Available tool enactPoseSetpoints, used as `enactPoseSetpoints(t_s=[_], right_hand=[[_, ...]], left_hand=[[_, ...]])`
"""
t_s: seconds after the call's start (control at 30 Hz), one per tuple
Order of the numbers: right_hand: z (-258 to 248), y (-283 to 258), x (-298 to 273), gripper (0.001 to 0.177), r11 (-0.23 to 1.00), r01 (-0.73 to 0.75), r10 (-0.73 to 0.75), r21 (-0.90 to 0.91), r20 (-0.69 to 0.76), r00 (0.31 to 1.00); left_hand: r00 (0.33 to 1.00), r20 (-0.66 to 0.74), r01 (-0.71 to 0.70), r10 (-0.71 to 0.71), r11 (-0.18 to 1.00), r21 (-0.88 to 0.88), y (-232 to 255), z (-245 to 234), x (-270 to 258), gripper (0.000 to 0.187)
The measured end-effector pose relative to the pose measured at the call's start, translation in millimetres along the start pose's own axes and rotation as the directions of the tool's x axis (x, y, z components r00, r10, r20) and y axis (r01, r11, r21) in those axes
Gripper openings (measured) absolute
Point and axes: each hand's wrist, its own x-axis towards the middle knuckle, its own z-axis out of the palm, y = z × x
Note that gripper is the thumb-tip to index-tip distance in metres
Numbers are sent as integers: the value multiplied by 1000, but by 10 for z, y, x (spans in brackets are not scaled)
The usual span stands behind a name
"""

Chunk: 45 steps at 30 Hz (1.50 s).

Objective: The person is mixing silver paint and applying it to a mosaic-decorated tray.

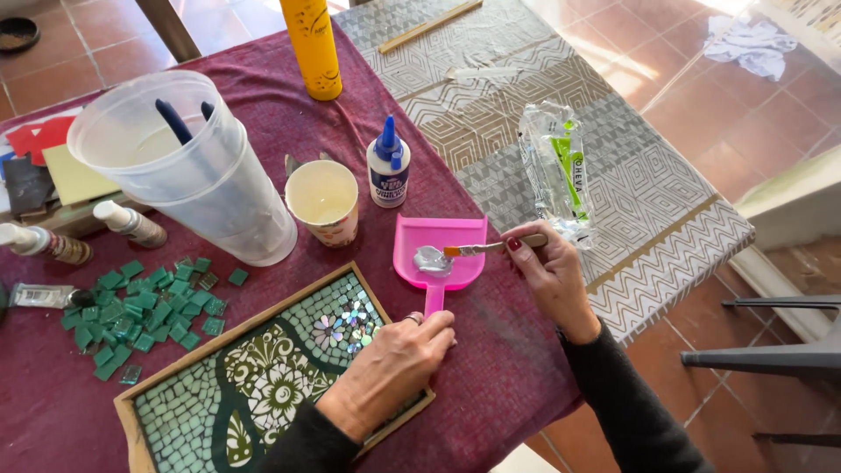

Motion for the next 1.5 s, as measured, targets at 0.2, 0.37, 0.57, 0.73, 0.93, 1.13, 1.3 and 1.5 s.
enactPoseSetpoints(t_s=[0.2,0.37,0.57,0.73,0.93,1.13,1.3,1.5], right_hand=[[-49,220,-16,11,987,21,-11,161,-61,998],[-27,370,-87,11,975,42,-23,216,-92,995],[59,592,-95,11,908,-7,50,420,-94,994],[235,578,-103,24,969,-77,140,233,-267,953],[193,432,-44,18,998,-44,48,34,-135,990],[138,265,-10,20,994,-40,30,-102,-104,994],[90,278,-91,20,994,-68,60,-80,-96,994],[251,169,-361,21,998,-41,30,-53,-205,978]], left_hand=[[999,-26,-41,37,983,-178,-195,-290,-83,21],[999,11,-31,36,959,-282,-259,-391,-103,25],[999,-44,11,-27,946,-324,-452,-264,-86,10],[971,39,235,-236,905,-355,-568,-86,-43,18],[870,30,484,-492,865,131,-569,441,104,72],[886,45,446,-461,877,180,-796,550,163,19],[926,55,361,-373,920,153,-909,295,367,22],[994,-39,113,-106,916,384,-1219,515,620,24]])
